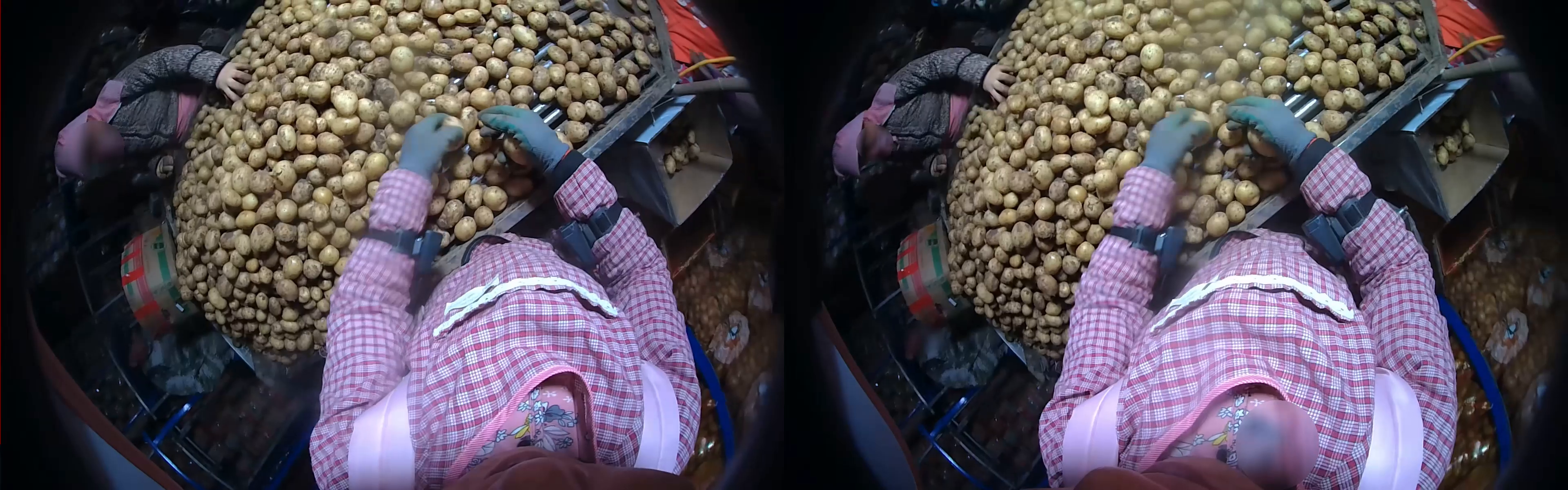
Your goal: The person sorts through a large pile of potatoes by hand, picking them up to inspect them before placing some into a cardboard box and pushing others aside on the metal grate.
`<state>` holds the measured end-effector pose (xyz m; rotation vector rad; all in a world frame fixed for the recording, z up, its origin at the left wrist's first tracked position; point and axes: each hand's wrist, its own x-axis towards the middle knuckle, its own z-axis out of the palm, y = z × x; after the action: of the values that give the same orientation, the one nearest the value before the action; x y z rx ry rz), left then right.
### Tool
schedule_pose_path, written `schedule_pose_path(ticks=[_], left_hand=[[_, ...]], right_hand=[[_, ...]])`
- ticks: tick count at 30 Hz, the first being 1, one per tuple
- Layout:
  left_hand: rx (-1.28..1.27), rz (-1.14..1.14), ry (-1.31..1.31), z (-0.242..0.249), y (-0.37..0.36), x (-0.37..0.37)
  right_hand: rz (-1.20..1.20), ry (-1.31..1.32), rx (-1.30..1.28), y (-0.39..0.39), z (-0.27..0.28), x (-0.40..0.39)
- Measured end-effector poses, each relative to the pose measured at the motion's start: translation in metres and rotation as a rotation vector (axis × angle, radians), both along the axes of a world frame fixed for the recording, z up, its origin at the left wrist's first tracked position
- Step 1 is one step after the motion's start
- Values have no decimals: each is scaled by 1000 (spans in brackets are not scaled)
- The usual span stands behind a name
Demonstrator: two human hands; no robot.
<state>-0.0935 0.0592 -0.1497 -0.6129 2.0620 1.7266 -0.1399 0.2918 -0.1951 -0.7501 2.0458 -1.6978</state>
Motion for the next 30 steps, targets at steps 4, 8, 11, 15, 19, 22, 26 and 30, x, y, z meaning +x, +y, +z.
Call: schedule_pose_path(ticks=[4, 8, 11, 15, 19, 22, 26, 30], left_hand=[[358, 187, -248, 63, 33, 6], [-339, -396, 669, -16, 1, 19], [-650, -388, 466, -4, 9, 7], [-742, -447, 397, -37, 19, -3], [-822, -488, 259, -40, 43, -36], [-721, -377, 252, -30, 54, -50], [54, -17, 90, -5, 32, -53], [701, 187, 58, 46, -17, -20]], right_hand=[[-33, -680, -212, -16, 54, 20], [-15, -924, -279, 15, 57, 34], [-236, -664, -328, 64, 71, 44], [-762, -667, -279, 171, 95, 50], [-1073, -275, -90, 330, 60, 25], [-1211, 84, 385, 438, 62, -13], [-935, -81, 114, 299, 118, -5], [-510, -404, 58, 120, 97, 15]])
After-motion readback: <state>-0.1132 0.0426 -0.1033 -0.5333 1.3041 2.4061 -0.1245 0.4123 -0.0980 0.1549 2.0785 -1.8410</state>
